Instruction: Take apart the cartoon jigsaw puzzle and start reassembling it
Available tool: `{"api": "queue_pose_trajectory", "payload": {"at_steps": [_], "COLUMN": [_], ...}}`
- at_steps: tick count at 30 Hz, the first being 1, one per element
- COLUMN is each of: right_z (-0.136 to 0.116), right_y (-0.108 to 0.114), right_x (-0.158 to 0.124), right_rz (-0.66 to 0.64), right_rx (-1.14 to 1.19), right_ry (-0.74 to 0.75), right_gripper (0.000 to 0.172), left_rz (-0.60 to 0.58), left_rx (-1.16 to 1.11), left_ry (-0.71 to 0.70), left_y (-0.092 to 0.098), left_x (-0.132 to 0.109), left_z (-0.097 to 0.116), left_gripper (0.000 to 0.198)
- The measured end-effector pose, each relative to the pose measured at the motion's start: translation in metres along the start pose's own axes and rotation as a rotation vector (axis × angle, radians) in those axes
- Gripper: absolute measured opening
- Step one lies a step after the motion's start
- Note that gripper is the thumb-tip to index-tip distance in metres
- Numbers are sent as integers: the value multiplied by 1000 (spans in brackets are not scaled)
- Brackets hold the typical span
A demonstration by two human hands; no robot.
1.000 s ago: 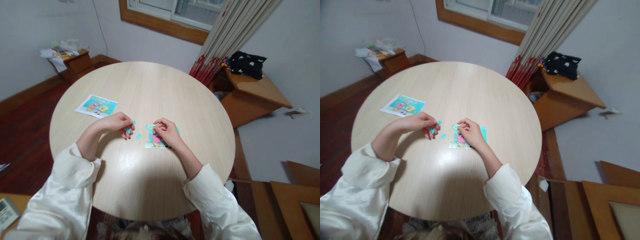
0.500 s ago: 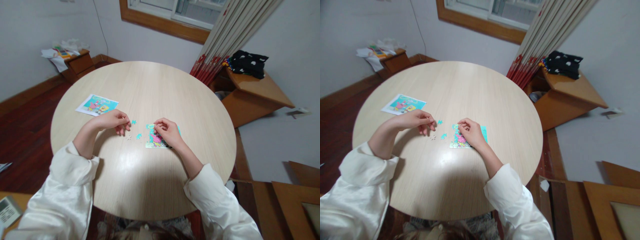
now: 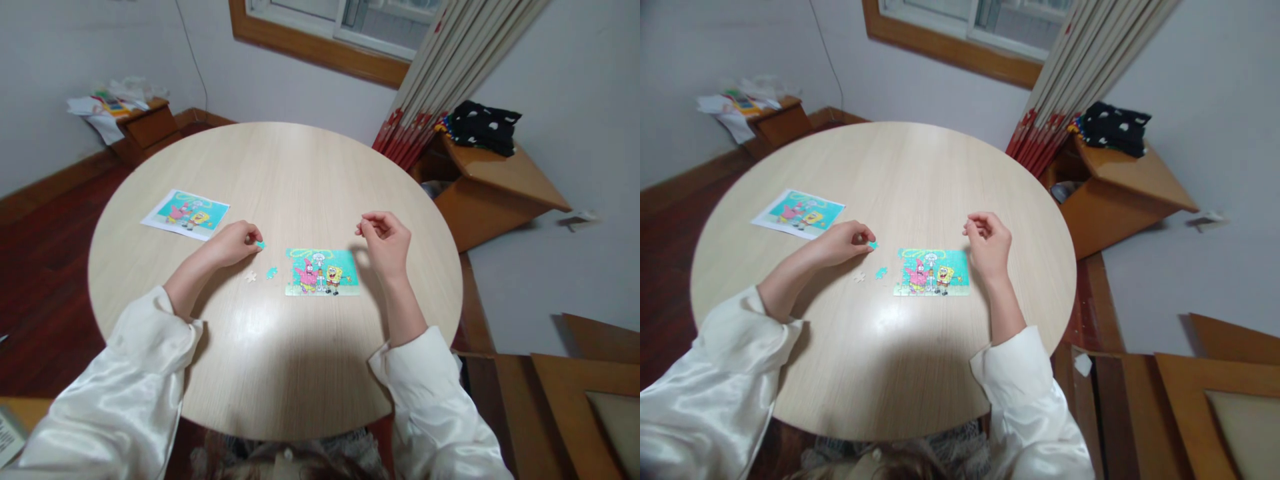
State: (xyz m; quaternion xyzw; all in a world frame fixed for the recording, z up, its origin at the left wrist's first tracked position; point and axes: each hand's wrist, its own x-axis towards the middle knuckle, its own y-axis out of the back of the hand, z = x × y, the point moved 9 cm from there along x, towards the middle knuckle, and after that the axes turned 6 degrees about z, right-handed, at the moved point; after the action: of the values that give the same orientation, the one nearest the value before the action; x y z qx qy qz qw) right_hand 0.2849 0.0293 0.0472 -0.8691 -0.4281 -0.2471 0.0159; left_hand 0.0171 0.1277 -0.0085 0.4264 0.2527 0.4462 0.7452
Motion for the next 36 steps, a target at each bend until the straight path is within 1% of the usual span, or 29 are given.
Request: {"api": "queue_pose_trajectory", "payload": {"at_steps": [2, 4, 5, 7, 11, 14, 16, 18, 21, 24, 26, 29, 34, 36], "right_z": [8, 13, 13, 7, -10, -4, 6, 15, 26, 29, 28, 24, 33, 36], "right_y": [11, 11, 7, -8, -45, -60, -62, -58, -44, -30, -24, -23, -28, -27], "right_x": [7, 7, 4, -10, -60, -92, -102, -103, -94, -86, -81, -76, -79, -79], "right_rz": [27, -13, -60, -197, -528, -692, -751, -774, -762, -761, -744, -690, -714, -696], "right_rx": [-36, -82, -115, -211, -533, -783, -887, -941, -975, -996, -1006, -1011, -1016, -1016], "right_ry": [-3, -2, 7, 53, 221, 253, 245, 247, 253, 242, 232, 229, 212, 211], "right_gripper": [9, 12, 14, 20, 44, 61, 67, 67, 67, 68, 70, 71, 68, 69], "left_rz": [3, 10, 13, 19, 32, 41, 53, 66, 74, 73, 67, 37, -19, -38], "left_rx": [-2, -23, -40, -79, -141, -182, -208, -238, -331, -500, -620, -756, -934, -991], "left_ry": [3, 5, 4, -8, -23, -25, -23, -15, -6, 19, 57, 120, 226, 250], "left_y": [0, 1, 1, 1, 1, 1, 3, 4, 2, -5, -10, -19, -29, -32], "left_x": [1, 0, 0, -2, -5, -7, -7, -8, -8, -9, -10, -13, -18, -19], "left_z": [-1, -2, -1, 2, 9, 11, 13, 14, 19, 26, 29, 33, 34, 35], "left_gripper": [14, 13, 12, 10, 7, 6, 6, 5, 6, 11, 13, 16, 22, 23]}}
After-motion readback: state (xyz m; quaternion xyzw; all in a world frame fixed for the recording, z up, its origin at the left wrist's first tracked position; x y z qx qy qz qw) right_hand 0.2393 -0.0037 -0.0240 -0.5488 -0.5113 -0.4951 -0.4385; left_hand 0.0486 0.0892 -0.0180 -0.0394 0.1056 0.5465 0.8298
